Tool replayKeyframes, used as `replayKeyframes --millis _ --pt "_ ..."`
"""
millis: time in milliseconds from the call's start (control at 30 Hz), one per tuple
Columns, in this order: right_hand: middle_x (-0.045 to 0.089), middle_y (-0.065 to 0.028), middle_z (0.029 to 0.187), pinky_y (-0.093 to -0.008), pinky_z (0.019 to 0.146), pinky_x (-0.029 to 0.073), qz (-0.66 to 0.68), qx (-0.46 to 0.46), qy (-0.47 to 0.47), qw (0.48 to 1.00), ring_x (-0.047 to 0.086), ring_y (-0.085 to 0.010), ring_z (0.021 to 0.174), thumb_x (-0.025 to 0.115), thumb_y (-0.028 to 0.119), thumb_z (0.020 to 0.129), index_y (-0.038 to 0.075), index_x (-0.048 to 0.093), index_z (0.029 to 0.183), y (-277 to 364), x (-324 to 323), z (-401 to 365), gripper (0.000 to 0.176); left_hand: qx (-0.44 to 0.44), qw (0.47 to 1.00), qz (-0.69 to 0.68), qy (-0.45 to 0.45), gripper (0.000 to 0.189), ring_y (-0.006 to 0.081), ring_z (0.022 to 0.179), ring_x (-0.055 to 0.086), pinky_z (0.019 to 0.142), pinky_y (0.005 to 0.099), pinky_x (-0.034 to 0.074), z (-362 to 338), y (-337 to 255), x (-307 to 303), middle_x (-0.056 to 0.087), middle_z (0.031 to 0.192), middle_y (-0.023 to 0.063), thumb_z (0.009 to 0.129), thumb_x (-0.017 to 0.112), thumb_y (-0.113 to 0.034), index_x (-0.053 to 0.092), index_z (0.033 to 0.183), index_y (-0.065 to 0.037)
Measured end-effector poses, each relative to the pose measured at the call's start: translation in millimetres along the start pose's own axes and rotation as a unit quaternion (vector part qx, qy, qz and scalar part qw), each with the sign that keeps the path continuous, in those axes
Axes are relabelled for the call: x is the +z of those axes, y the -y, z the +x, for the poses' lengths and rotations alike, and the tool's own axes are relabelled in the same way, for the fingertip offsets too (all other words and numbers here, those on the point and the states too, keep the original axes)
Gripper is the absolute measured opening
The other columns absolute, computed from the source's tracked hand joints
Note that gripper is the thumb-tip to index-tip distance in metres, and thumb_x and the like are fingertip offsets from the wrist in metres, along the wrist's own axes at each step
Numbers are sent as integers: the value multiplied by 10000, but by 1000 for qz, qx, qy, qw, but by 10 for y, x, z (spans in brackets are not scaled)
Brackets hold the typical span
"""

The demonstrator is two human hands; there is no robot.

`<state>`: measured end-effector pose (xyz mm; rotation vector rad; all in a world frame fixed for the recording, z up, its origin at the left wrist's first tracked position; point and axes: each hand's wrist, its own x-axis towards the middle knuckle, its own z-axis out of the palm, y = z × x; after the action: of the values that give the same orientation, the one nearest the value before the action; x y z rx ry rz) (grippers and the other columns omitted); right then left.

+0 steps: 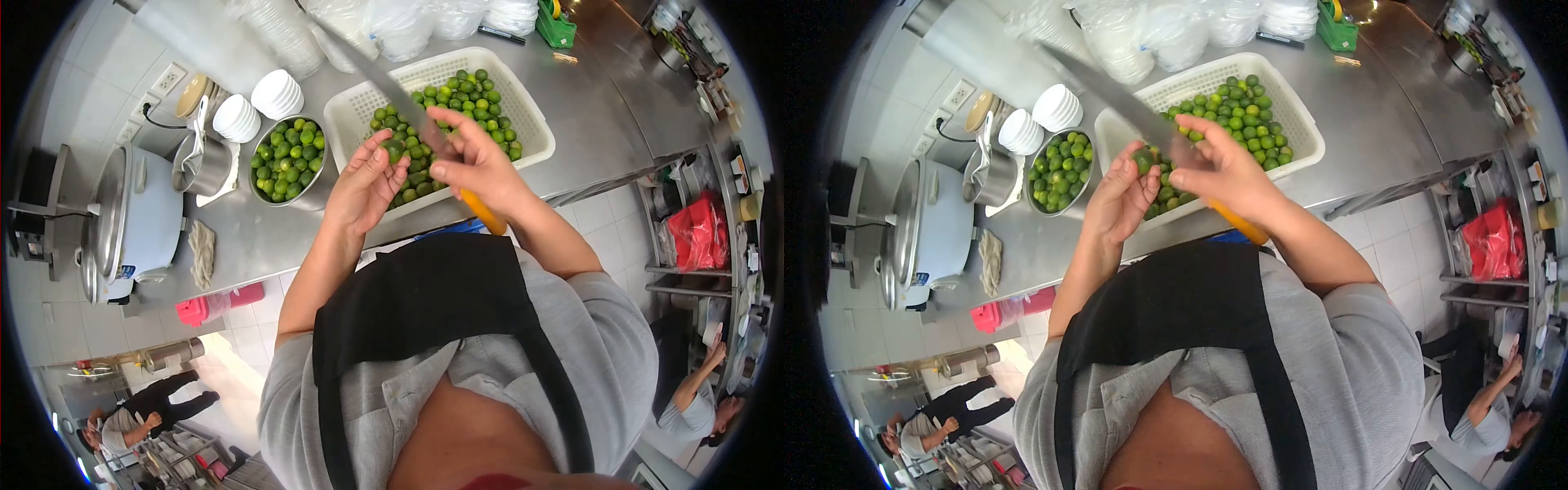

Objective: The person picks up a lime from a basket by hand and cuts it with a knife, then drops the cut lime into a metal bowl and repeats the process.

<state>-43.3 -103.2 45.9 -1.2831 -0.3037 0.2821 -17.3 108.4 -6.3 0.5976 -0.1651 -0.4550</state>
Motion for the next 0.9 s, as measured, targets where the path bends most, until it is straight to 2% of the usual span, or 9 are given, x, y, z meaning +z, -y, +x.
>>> replayKeyframes --millis 33,133,300,400,500,567,633,867,900 --pt "530 -21 867 -172 520 413 -14 -19 -2 1000 475 -39 660 615 99 847 67 299 1405 -10 -55 16 642 -9 999 20 -32 311 247 981 604 877 307 500 -8 -11 36 555 1190 165 943 530 -204 485 1218 -67" --pt "529 -22 870 -172 523 412 -17 -18 -37 999 473 -35 658 628 104 841 62 317 1394 21 -72 17 636 -17 998 -23 -63 324 238 968 611 859 289 520 -10 -38 118 548 1192 183 946 523 -209 472 1225 -53" --pt "529 -21 877 -182 527 412 6 -2 13 1000 475 -43 696 632 112 842 74 318 1396 -29 -45 5 637 -34 997 -39 -51 339 213 960 614 856 277 532 -15 -90 195 552 1181 174 948 521 -209 465 1237 -42" --pt "535 -22 888 -199 600 422 -33 29 26 999 489 -51 750 651 67 821 93 302 1408 4 66 -18 683 -8 998 10 -69 333 186 941 617 844 273 532 -38 -37 134 576 1138 133 937 539 -172 477 1234 -34" --pt "533 -18 903 -226 739 407 -79 -23 44 996 495 -68 810 683 -12 777 105 283 1417 -90 171 -8 764 25 993 75 -91 337 158 915 617 820 272 525 -66 22 232 599 1071 84 905 583 -122 495 1215 -21" --pt "528 -16 902 -229 735 407 -88 -28 61 994 491 -70 809 689 3 779 107 280 1418 -107 208 -16 765 33 989 98 -102 345 143 902 617 806 272 520 -63 23 279 608 1035 60 881 612 -96 507 1199 -14" --pt "510 -11 888 -231 725 404 -104 -30 81 991 478 -70 804 709 36 779 112 268 1420 -132 238 -21 781 8 992 116 -51 387 132 901 611 785 273 508 -39 7 213 609 1015 52 836 651 -76 509 1190 -5" --pt "508 -5 857 -225 718 398 -91 -24 93 991 473 -66 799 715 35 772 119 253 1423 -111 278 -41 802 21 989 136 -51 447 128 895 604 778 276 508 -101 11 180 600 1028 54 802 687 -75 496 1200 -6" --pt "506 -1 848 -226 720 398 -91 -21 97 991 473 -65 797 716 33 769 117 257 1425 -103 279 -44 804 39 987 135 -76 442 129 884 603 773 275 506 -108 31 170 603 1010 51 800 693 -77 502 1194 -10"
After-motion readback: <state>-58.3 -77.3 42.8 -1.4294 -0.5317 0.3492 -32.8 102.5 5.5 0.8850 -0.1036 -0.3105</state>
